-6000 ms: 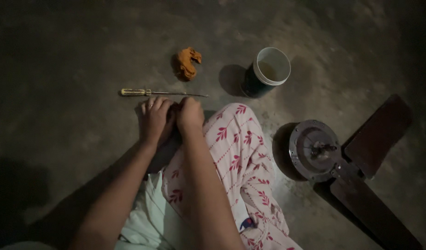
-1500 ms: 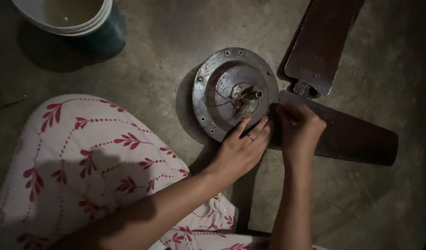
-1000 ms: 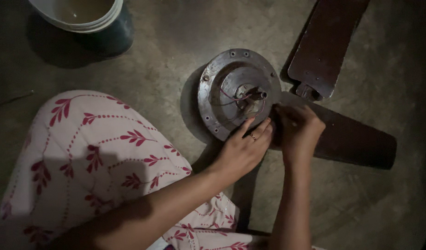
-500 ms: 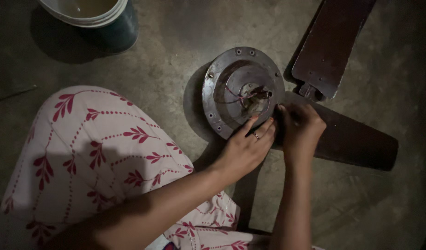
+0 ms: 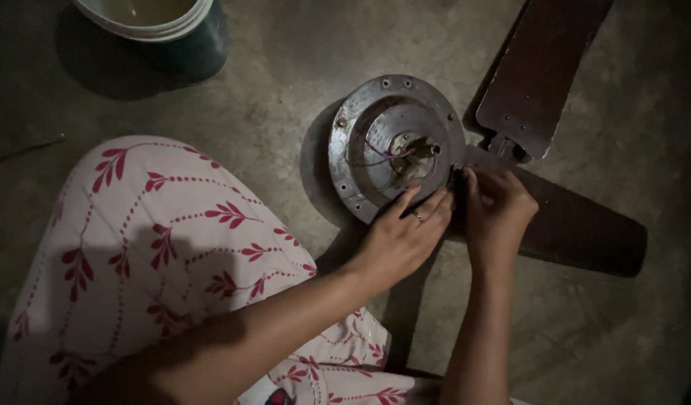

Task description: The person attaches fan blades to the motor housing by hand, inserting and tightening screws at each blade mount. The person works on one blade at a time, rotating the fan to access each mounting point.

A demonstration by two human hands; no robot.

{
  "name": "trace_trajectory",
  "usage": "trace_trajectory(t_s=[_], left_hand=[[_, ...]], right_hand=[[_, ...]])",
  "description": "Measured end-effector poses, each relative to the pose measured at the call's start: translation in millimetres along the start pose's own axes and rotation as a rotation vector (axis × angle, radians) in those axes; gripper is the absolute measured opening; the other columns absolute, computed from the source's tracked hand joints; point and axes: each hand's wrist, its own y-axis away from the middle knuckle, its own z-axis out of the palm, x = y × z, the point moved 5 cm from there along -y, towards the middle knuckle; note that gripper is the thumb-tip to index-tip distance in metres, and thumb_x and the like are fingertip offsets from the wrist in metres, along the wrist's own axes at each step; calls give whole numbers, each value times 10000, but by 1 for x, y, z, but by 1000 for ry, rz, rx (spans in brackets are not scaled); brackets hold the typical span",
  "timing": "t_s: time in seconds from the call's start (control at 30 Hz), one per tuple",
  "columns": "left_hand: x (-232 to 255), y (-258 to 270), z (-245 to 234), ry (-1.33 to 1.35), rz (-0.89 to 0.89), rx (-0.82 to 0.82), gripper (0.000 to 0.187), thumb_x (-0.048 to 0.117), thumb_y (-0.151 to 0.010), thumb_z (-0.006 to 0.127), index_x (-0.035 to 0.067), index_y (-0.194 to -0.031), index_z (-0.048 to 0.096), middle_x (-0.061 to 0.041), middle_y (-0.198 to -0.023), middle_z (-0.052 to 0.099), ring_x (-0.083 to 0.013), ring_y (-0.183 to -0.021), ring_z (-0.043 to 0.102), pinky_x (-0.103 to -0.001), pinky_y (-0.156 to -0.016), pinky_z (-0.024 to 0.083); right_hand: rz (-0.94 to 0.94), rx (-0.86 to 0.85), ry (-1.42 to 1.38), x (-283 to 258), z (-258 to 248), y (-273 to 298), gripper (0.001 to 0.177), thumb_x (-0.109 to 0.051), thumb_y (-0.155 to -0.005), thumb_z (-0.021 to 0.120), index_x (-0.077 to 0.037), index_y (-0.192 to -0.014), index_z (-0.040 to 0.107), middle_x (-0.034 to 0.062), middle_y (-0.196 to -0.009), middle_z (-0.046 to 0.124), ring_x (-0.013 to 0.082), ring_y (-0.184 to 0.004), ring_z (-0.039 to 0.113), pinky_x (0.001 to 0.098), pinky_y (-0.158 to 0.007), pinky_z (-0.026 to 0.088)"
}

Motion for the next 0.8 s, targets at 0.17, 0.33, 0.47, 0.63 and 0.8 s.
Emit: trace_trajectory(t_s=[0.17, 0.33, 0.47, 0.63, 0.8], left_hand=[[1, 0, -1, -31, 4, 2, 507, 228, -943, 534, 9, -1393, 611, -115, -1474, 560, -230, -1460, 437, -470, -1255, 246], [1, 0, -1, -22, 15, -29, 483, 225, -943, 547, 10, -1370, 621, -111, -1460, 565, -240, -1472, 428, -484, -1269, 231], [2, 2, -5, -91, 61, -90, 494, 233, -920, 550, 34, -1366, 620, -97, -1469, 548, -236, -1479, 411, -485, -1265, 219], [1, 0, -5, -76, 66, -119, 517, 252, -919, 546, 31, -1383, 606, -106, -1488, 526, -236, -1482, 397, -494, -1252, 220], [1, 1, -3, -28, 2, -18, 536, 230, -947, 546, 5, -1431, 589, -112, -1514, 525, -227, -1481, 412, -470, -1261, 243]], right_hand=[[59, 29, -68, 0, 4, 0, 132, -16, -950, 791, 36, -1071, 781, 135, -915, 751, 182, -826, 738, 310, -723, 569], [11, 16, -109, -3, 5, -1, 120, 10, -938, 789, 53, -1048, 764, 138, -948, 757, 177, -867, 751, 305, -782, 595], [40, -6, -52, -3, 6, 0, 127, 13, -938, 780, 34, -1064, 776, 142, -964, 765, 185, -872, 758, 304, -775, 598], [48, -22, -13, -1, 3, 0, 204, 51, -928, 727, 3, -1115, 793, 142, -1004, 781, 183, -915, 765, 302, -795, 594], [43, 4, -103, 0, 1, 0, 133, 19, -958, 763, 19, -1090, 781, 134, -963, 775, 160, -887, 740, 297, -793, 586]])
